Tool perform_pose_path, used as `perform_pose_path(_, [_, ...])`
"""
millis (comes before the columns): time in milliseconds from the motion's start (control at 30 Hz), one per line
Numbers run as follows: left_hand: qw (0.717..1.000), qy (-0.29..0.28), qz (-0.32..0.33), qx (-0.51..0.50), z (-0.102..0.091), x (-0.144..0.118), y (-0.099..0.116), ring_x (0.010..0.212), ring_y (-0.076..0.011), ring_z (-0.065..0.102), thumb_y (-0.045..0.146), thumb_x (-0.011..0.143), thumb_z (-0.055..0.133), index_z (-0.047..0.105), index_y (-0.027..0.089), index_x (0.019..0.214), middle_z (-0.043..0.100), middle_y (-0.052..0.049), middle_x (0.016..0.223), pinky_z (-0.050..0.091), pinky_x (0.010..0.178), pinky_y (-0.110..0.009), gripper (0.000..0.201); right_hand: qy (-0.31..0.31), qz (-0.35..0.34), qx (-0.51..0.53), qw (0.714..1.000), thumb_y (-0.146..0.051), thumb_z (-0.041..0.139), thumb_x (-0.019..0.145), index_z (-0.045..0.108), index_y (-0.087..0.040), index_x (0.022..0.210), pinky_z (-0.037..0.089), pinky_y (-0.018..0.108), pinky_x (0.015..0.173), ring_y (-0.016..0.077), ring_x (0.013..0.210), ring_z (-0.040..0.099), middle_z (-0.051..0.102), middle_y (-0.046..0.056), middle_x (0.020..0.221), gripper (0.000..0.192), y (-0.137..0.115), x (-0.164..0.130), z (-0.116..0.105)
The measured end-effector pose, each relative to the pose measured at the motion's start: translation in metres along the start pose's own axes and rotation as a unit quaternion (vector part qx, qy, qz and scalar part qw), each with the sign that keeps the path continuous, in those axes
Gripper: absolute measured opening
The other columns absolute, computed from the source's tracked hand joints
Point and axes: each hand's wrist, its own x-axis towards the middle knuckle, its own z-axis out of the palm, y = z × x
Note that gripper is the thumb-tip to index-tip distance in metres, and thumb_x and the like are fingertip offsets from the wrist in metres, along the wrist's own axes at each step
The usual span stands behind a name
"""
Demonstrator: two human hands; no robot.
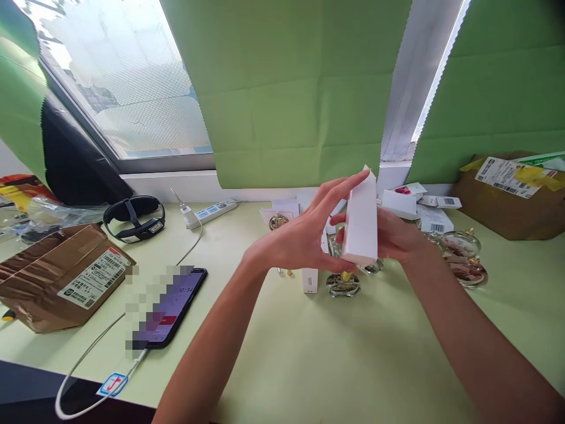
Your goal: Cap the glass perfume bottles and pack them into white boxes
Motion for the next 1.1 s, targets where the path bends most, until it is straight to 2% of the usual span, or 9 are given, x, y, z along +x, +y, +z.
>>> perform_pose_path(100, [1.0,0.008,-0.006,0.009,-0.003,-0.002,-0.008,0.149,-0.0366,0.021,0.054,0.075,0.076,-0.005,0.045,0.155,0.011,-0.001,0.165,0.036,0.115,-0.049,0.114,0.077,0.013,0.082,0.994,-0.069,0.068,0.075,0.06,-0.03,0.123,0.05,0.029,0.048,0.02,0.071,0.066,0.07,0.004,0.097,0.062,0.01,0.004,-0.009])
perform_pose_path(167, [0.998,0.0,-0.056,0.022,-0.007,-0.006,-0.017,0.144,-0.0339,0.033,0.055,0.079,0.071,-0.002,0.042,0.155,0.018,-0.004,0.163,0.042,0.109,-0.045,0.106,0.116,0.009,0.096,0.989,-0.062,0.074,0.074,0.063,-0.026,0.112,0.046,0.027,0.046,0.0162,0.066,0.062,0.07,0.005,0.098,0.054,0.014,0.006,-0.016])
perform_pose_path(333, [0.96,-0.14,-0.213,0.118,-0.016,-0.013,-0.035,0.114,-0.0306,0.059,0.066,0.081,0.058,0.034,0.03,0.148,0.054,-0.011,0.134,0.05,0.088,-0.04,0.08,0.169,0.004,0.04,0.985,-0.054,0.08,0.071,0.067,-0.028,0.102,0.053,0.033,0.054,0.0186,0.072,0.064,0.071,0.005,0.109,0.042,0.012,0.001,-0.03])
perform_pose_path(433, [0.941,-0.183,-0.244,0.145,-0.016,-0.012,-0.039,0.104,-0.0284,0.062,0.059,0.084,0.056,0.036,0.025,0.146,0.063,-0.011,0.121,0.05,0.079,-0.037,0.074,0.144,0.011,-0.006,0.989,-0.055,0.078,0.073,0.067,-0.029,0.109,0.057,0.037,0.061,0.0211,0.076,0.067,0.073,0.004,0.11,0.046,0.007,-0.003,-0.03])
perform_pose_path(533, [0.941,-0.199,-0.236,0.141,-0.016,-0.009,-0.043,0.103,-0.0266,0.061,0.048,0.084,0.055,0.033,0.028,0.148,0.063,-0.01,0.124,0.049,0.075,-0.034,0.071,0.102,0.022,-0.035,0.994,-0.052,0.078,0.074,0.065,-0.028,0.117,0.058,0.037,0.061,0.0221,0.079,0.067,0.073,0.006,0.107,0.051,0.002,-0.004,-0.023])
perform_pose_path(667, [0.947,-0.211,-0.205,0.132,-0.018,-0.01,-0.051,0.104,-0.026,0.061,0.037,0.082,0.055,0.052,0.027,0.131,0.064,-0.008,0.124,0.05,0.077,-0.036,0.05,0.024,0.019,-0.012,0.999,-0.045,0.077,0.077,0.06,-0.028,0.13,0.059,0.034,0.054,0.0209,0.079,0.068,0.072,0.007,0.116,0.058,-0.007,-0.001,-0.006])
perform_pose_path(867, [0.946,-0.235,-0.225,-0.011,-0.021,-0.014,-0.065,0.093,-0.022,0.068,0.036,0.078,0.057,0.06,0.025,0.116,0.067,-0.007,0.116,0.057,0.067,-0.031,0.04,-0.086,0.034,0.007,0.996,-0.038,0.07,0.085,0.05,-0.035,0.139,0.066,0.037,0.068,0.0233,0.102,0.067,0.064,0.004,0.132,0.058,-0.021,-0.002,0.015])
perform_pose_path(1000, [0.952,-0.225,-0.201,-0.054,-0.021,-0.013,-0.068,0.09,-0.0202,0.068,0.03,0.072,0.061,0.059,0.025,0.108,0.069,-0.003,0.104,0.058,0.07,-0.031,0.036,-0.082,0.036,-0.032,0.995,-0.038,0.066,0.088,0.049,-0.035,0.14,0.065,0.036,0.069,0.0201,0.091,0.069,0.066,0.004,0.128,0.054,-0.024,-0.003,0.023])
perform_pose_path(1100, [0.958,-0.223,-0.178,-0.034,-0.022,-0.013,-0.07,0.09,-0.0211,0.067,0.029,0.071,0.062,0.061,0.024,0.1,0.069,-0.003,0.102,0.057,0.07,-0.031,0.029,-0.073,0.015,-0.048,0.996,-0.039,0.068,0.087,0.057,-0.031,0.134,0.065,0.034,0.066,0.0225,0.098,0.067,0.066,0.006,0.127,0.049,-0.025,-0.001,0.027])
